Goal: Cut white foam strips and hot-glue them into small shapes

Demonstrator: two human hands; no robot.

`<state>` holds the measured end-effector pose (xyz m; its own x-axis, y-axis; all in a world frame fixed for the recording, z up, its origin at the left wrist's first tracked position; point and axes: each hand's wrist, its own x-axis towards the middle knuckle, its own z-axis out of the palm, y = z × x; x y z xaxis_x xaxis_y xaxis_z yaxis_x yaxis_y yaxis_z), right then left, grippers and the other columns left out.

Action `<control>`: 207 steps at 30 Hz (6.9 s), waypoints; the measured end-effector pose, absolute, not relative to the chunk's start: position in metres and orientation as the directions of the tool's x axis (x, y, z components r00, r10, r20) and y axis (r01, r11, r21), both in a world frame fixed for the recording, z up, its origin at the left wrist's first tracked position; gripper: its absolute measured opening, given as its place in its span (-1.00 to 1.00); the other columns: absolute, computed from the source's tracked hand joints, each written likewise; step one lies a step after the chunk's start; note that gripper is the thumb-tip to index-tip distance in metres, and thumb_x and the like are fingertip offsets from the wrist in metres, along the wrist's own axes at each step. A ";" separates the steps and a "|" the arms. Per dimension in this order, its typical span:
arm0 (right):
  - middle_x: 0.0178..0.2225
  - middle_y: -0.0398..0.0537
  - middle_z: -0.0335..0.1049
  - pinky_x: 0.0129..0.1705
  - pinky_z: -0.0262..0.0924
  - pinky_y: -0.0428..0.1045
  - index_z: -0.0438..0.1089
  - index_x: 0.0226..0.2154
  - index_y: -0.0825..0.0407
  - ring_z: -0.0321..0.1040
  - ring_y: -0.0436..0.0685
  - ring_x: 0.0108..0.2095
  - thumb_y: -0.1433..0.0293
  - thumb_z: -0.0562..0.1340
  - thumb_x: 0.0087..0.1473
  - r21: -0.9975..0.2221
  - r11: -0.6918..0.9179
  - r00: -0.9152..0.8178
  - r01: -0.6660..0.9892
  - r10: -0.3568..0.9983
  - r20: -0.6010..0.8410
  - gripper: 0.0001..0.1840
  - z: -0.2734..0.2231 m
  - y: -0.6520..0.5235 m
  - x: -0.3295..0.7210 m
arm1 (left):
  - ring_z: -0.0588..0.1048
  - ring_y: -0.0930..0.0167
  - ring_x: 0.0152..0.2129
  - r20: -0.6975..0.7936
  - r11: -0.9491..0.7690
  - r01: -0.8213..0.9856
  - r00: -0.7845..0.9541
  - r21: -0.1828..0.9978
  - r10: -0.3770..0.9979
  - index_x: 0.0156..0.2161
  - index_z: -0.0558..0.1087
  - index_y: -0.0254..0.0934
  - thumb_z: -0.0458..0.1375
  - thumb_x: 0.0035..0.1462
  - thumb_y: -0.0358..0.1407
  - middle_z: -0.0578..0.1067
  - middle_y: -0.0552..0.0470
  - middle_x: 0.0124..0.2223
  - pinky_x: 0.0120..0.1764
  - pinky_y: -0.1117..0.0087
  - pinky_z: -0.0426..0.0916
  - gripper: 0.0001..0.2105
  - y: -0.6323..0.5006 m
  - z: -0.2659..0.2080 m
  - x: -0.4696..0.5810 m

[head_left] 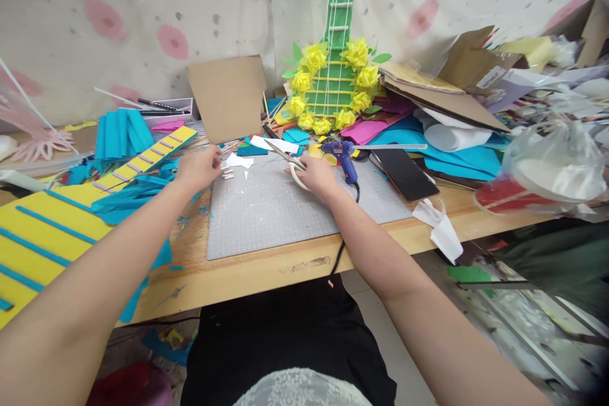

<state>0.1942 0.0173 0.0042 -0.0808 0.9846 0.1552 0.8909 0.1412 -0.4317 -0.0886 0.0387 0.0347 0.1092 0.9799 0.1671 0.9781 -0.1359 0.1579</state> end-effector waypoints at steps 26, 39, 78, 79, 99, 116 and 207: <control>-0.23 0.11 0.27 -0.16 0.06 0.07 0.18 -0.29 0.08 0.15 0.21 -0.19 0.05 0.18 -0.07 -0.288 0.667 -0.531 0.687 0.732 0.427 -0.54 0.003 -0.001 0.170 | 0.42 0.49 -0.51 0.317 -0.331 0.133 0.116 0.934 0.941 -0.39 0.43 -0.29 0.24 -0.13 -0.18 0.46 0.03 -0.39 -0.37 0.42 0.34 -0.78 -0.012 0.003 -0.019; -0.20 0.15 0.26 -0.16 0.07 0.11 0.18 -0.28 0.09 0.15 0.26 -0.15 -0.05 0.19 -0.14 -0.245 0.688 -0.543 0.683 0.703 0.459 -0.42 -0.001 -0.001 0.168 | 0.44 0.41 -0.35 0.409 -0.419 0.292 0.096 0.860 0.907 -0.35 0.44 -0.28 0.13 -0.06 -0.32 0.50 -0.01 -0.31 -0.21 0.36 0.32 -0.88 -0.010 -0.010 -0.024; -0.31 -0.02 0.43 -0.36 0.03 -0.07 0.32 -0.27 0.05 0.31 0.10 -0.34 0.09 0.09 0.07 -0.542 0.242 -0.165 0.805 0.968 0.187 -0.62 0.001 0.009 0.172 | 0.45 0.45 -0.47 0.327 -0.325 0.221 0.029 0.919 0.945 -0.33 0.48 -0.28 0.17 -0.04 -0.14 0.51 0.00 -0.38 -0.31 0.38 0.36 -0.75 -0.010 0.000 -0.020; -0.31 -0.02 0.43 -0.35 0.04 -0.07 0.33 -0.27 0.05 0.31 0.10 -0.34 0.08 0.09 0.06 -0.549 0.210 -0.129 0.809 0.975 0.182 -0.61 0.001 0.012 0.176 | 0.46 0.45 -0.47 0.313 -0.310 0.200 0.021 0.929 0.950 -0.32 0.48 -0.29 0.18 -0.05 -0.11 0.51 0.00 -0.39 -0.30 0.38 0.36 -0.73 -0.010 0.001 -0.019; -0.31 -0.03 0.44 -0.33 0.06 -0.06 0.39 -0.29 0.05 0.32 0.11 -0.31 0.09 0.14 0.01 -0.613 0.134 -0.068 0.779 0.989 0.130 -0.61 -0.001 0.017 0.186 | 0.44 0.47 -0.53 -0.276 0.276 -0.099 0.013 0.956 0.961 -0.47 0.36 -0.28 0.22 -0.10 -0.33 0.42 0.05 -0.50 -0.39 0.38 0.34 -0.90 0.039 0.044 -0.061; -0.35 -0.06 0.43 -0.36 0.04 -0.07 0.39 -0.31 0.03 0.31 0.10 -0.33 0.06 0.14 -0.01 -0.606 0.124 -0.057 0.785 0.990 0.129 -0.60 -0.001 0.017 0.185 | 0.45 0.31 -0.47 0.044 -0.008 0.812 -0.022 0.583 0.999 -0.50 0.56 -0.19 0.27 -0.22 -0.23 0.54 0.03 -0.47 -0.39 0.39 0.21 -0.89 0.066 0.015 -0.089; -0.20 0.08 0.39 -0.25 0.04 -0.02 0.23 -0.23 0.08 0.31 0.17 -0.19 0.09 0.12 0.04 -0.353 0.510 -0.442 0.784 0.859 0.258 -0.59 0.011 -0.007 0.164 | 0.40 0.36 -0.21 0.558 -0.570 0.534 0.206 0.624 0.804 -0.33 0.44 -0.23 0.01 0.13 -0.32 0.42 -0.05 -0.17 -0.14 0.27 0.35 -0.84 -0.003 -0.017 -0.027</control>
<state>0.1640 -0.0074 0.0107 -0.4424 0.8588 0.2584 0.7842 0.5102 -0.3530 -0.0271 -0.0026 -0.0169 0.2061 0.8041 0.5577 0.5340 -0.5700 0.6245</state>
